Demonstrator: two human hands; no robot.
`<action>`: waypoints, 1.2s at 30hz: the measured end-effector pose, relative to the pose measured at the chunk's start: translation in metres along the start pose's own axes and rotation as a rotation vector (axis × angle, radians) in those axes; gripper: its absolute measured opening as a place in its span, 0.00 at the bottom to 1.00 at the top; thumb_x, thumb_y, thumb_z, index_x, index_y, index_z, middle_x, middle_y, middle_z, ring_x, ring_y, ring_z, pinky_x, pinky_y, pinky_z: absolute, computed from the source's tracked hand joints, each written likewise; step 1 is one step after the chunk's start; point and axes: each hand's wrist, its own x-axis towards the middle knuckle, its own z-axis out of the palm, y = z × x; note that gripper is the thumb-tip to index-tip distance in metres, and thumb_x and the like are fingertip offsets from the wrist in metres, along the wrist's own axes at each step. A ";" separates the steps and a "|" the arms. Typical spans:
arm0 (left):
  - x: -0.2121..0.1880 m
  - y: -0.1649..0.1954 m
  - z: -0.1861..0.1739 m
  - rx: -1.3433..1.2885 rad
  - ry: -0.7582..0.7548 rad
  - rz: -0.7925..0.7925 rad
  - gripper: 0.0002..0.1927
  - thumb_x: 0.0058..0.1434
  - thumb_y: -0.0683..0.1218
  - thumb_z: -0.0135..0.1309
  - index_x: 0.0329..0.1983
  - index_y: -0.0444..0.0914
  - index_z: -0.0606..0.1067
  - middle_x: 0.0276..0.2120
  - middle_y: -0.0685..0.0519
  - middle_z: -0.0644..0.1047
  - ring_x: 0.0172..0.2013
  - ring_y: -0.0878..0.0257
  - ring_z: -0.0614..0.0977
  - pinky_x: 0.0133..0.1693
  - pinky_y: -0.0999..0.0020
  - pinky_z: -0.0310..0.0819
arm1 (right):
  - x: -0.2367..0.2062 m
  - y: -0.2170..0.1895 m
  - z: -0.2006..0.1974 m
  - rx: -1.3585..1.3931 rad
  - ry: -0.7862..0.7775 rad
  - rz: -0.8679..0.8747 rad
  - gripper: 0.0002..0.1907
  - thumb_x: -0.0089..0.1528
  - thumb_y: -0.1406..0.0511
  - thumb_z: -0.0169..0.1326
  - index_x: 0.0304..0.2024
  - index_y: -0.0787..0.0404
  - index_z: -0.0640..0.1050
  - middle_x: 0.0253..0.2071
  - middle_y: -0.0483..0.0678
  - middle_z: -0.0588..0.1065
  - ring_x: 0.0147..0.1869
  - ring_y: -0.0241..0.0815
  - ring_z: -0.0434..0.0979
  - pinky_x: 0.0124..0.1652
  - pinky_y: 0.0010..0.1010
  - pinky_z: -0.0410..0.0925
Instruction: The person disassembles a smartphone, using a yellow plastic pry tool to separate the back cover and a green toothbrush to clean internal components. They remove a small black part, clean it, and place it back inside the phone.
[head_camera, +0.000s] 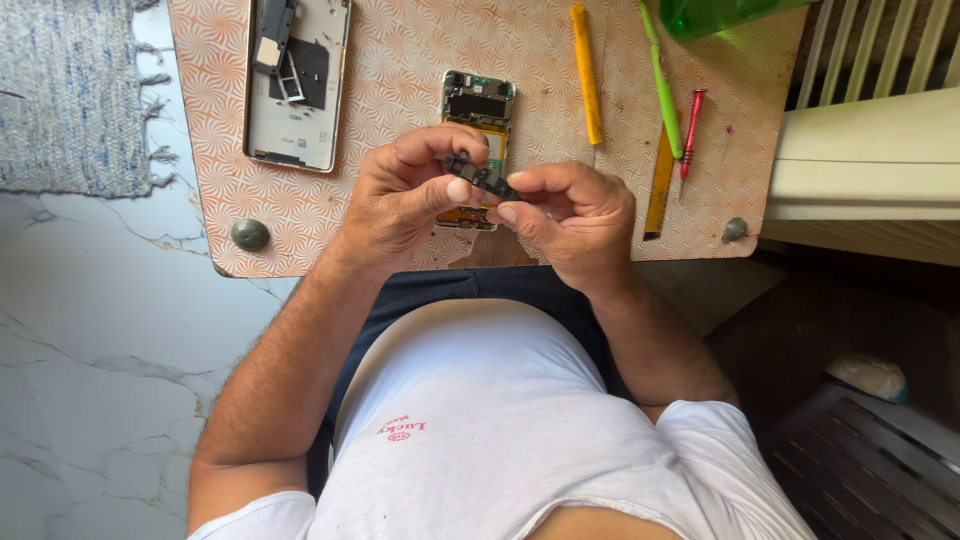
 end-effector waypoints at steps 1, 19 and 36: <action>0.001 0.000 0.002 -0.025 -0.006 0.005 0.13 0.70 0.37 0.61 0.56 0.33 0.77 0.53 0.48 0.77 0.48 0.62 0.82 0.53 0.67 0.81 | 0.001 -0.001 -0.002 -0.017 -0.031 -0.041 0.14 0.65 0.74 0.63 0.51 0.71 0.75 0.45 0.54 0.81 0.49 0.41 0.84 0.50 0.31 0.80; -0.011 0.007 0.005 0.414 0.273 0.024 0.11 0.66 0.37 0.53 0.51 0.35 0.74 0.42 0.52 0.78 0.32 0.72 0.73 0.35 0.76 0.69 | 0.052 0.018 -0.109 -1.535 0.285 -0.230 0.14 0.63 0.65 0.66 0.49 0.64 0.83 0.46 0.53 0.74 0.54 0.53 0.74 0.51 0.49 0.65; 0.005 0.023 0.024 1.324 0.058 0.223 0.15 0.59 0.37 0.56 0.50 0.34 0.72 0.41 0.46 0.79 0.46 0.50 0.84 0.72 0.46 0.65 | 0.066 0.014 -0.085 -1.040 -0.051 -0.378 0.10 0.71 0.67 0.65 0.52 0.61 0.79 0.43 0.48 0.79 0.44 0.42 0.81 0.45 0.33 0.74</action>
